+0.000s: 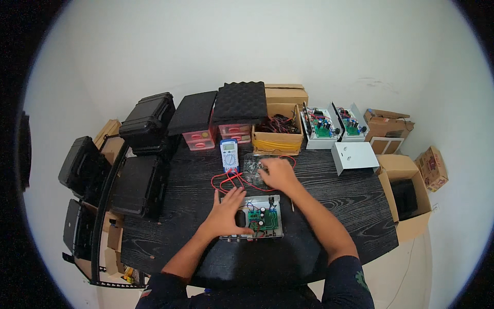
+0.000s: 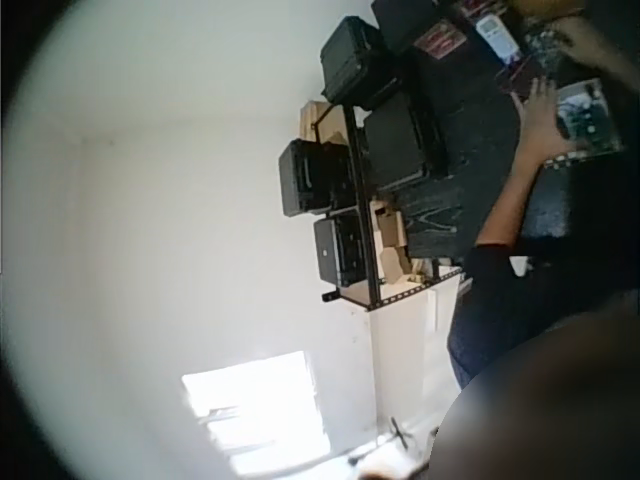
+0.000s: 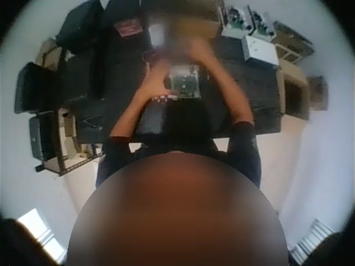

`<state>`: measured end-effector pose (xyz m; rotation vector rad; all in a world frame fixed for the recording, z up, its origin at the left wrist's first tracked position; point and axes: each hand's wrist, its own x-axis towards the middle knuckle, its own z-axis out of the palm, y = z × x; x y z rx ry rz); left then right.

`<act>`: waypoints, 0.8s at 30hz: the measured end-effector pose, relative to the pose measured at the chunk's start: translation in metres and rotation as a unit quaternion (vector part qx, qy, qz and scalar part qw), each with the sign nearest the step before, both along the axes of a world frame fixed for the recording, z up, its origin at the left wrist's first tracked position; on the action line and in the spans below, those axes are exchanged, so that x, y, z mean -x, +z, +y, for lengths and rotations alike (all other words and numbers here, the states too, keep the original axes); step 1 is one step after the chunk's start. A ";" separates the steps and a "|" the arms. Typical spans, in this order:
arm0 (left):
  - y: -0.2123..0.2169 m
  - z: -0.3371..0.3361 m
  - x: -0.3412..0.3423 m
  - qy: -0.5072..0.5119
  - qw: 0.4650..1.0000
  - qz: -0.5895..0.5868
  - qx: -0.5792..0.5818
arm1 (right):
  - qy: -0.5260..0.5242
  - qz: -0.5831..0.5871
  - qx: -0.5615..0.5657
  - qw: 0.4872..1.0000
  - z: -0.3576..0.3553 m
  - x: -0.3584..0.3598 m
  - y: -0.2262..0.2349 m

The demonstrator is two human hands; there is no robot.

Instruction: The person assembles an electronic device by connecting wires to a circuit board inside a metal enclosure. They use a multimeter to test connections and a screwdriver to secure components, working on a single unit throughout the clip.

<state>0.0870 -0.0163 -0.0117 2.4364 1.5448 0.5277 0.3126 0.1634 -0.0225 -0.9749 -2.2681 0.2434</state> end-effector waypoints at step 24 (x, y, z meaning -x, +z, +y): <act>0.028 0.002 -0.017 -0.059 0.984 0.128 0.107 | 0.003 -0.374 -0.064 0.925 0.075 0.058 -0.035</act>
